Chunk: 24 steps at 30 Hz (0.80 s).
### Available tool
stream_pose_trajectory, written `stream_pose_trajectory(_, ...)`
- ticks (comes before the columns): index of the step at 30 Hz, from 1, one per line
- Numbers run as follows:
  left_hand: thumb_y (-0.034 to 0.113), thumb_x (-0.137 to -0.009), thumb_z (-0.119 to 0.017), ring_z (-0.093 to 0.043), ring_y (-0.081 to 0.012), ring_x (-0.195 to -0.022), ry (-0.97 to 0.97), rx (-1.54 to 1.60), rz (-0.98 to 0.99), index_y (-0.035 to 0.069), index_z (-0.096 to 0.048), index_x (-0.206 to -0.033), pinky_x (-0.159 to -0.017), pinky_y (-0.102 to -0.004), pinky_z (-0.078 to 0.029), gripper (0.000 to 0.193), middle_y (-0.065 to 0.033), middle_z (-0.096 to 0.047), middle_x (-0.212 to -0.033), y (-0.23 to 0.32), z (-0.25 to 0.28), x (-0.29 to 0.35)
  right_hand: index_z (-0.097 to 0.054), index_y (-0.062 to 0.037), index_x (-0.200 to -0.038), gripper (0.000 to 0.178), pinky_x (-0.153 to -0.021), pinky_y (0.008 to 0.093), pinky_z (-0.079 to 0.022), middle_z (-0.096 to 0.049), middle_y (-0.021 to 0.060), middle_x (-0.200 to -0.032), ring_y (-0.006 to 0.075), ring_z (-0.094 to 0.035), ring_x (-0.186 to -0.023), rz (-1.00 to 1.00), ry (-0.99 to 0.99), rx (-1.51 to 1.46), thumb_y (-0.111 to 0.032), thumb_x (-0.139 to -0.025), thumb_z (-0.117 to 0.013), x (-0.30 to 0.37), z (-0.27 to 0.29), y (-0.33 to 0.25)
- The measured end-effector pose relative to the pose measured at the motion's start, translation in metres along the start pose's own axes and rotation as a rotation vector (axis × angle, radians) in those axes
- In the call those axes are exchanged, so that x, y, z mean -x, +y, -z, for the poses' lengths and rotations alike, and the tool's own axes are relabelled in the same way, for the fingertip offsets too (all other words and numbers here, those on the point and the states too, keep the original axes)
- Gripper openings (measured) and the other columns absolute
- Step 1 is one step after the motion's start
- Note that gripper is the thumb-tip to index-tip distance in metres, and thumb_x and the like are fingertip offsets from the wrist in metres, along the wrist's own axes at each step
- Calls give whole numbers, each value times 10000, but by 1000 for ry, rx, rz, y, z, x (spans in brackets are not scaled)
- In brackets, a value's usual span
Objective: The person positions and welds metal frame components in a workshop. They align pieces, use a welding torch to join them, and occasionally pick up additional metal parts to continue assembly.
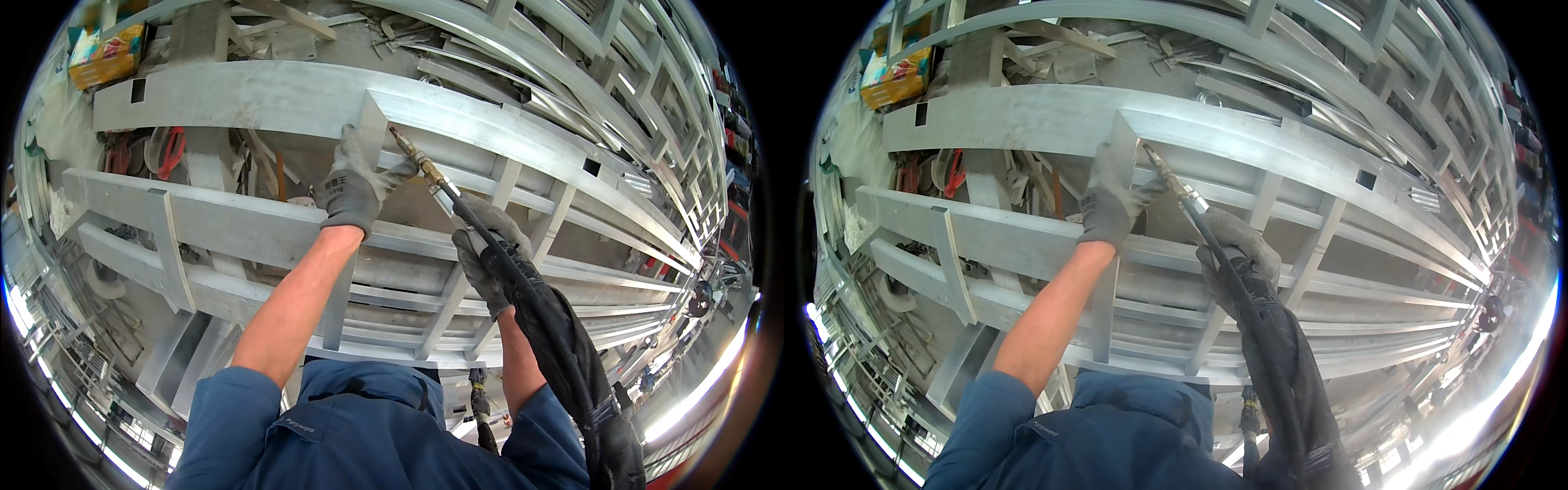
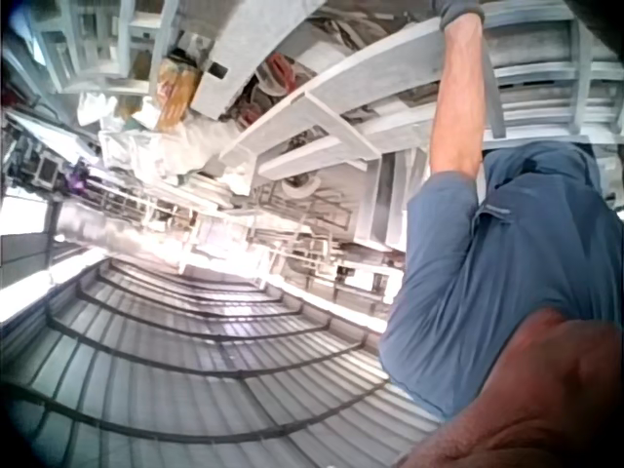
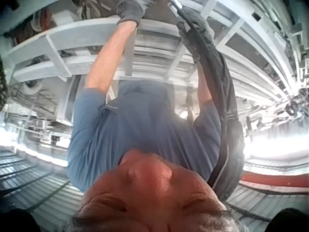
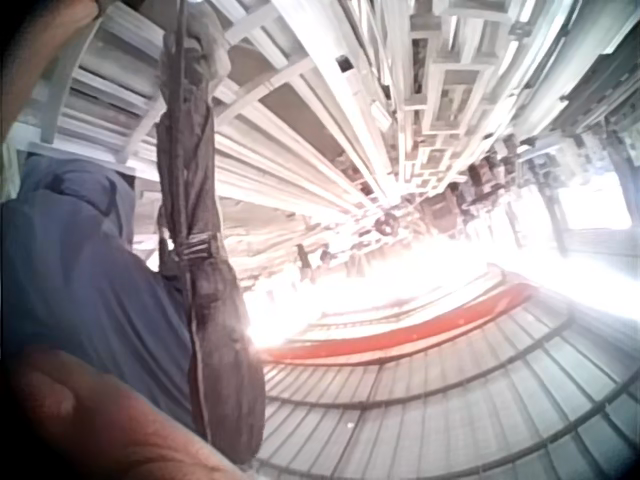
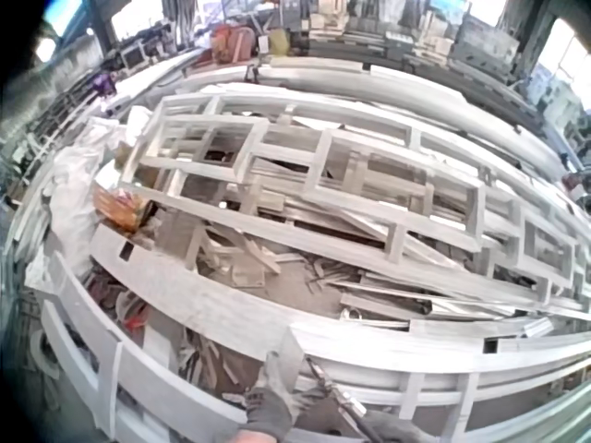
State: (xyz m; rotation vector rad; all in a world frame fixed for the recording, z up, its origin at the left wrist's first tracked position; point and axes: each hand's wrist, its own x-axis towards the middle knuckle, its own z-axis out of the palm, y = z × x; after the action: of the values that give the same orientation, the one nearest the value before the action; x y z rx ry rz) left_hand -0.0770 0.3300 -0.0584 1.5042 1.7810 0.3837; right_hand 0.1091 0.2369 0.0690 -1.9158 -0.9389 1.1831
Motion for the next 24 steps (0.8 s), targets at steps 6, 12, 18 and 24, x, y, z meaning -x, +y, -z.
stream_pose_trajectory(6, 494, -664, -981, -570, -412, -1340, -13, 8, 28, -50, -356, -1553, -1089, -440, -496, 1215, -276, -552, -1451, -1, 2, 3, -744, -58, -1075, 211, -538, 243, -501, -663, -4, -799, 55, -610, -649, -120, 11, -20, -164, -905, -809, 2, -3, -2)
stream_pose_trajectory(12, 577, -657, -957, -497, -417, -1437, -135, -69, 166, -65, -296, -1598, -1164, -445, -446, 1317, -293, -470, -1560, 19, 17, 1, -704, -53, -1008, 187, -467, 250, -441, -613, -21, -718, 60, -569, -570, -145, -24, -75, -174, -911, -807, 0, -5, -6)
stream_pose_trajectory(18, 575, -667, -953, -488, -413, -1447, -88, -78, 128, -62, -300, -1598, -1172, -441, -437, 1304, -292, -453, -1573, 10, 10, 2, -682, -107, -925, 166, -446, 256, -385, -576, -36, -683, 56, -503, -515, -185, 7, -219, -210, -912, -811, 3, -14, -7)
stream_pose_trajectory(24, 591, -666, -947, -493, -416, -1440, -73, -51, 120, -76, -314, -1584, -1177, -432, -427, 1300, -308, -466, -1552, 8, 9, 1, -709, -127, -948, 139, -486, 260, -417, -592, -34, -711, 71, -523, -538, -123, 46, -231, -210, -910, -815, 3, -19, 1)
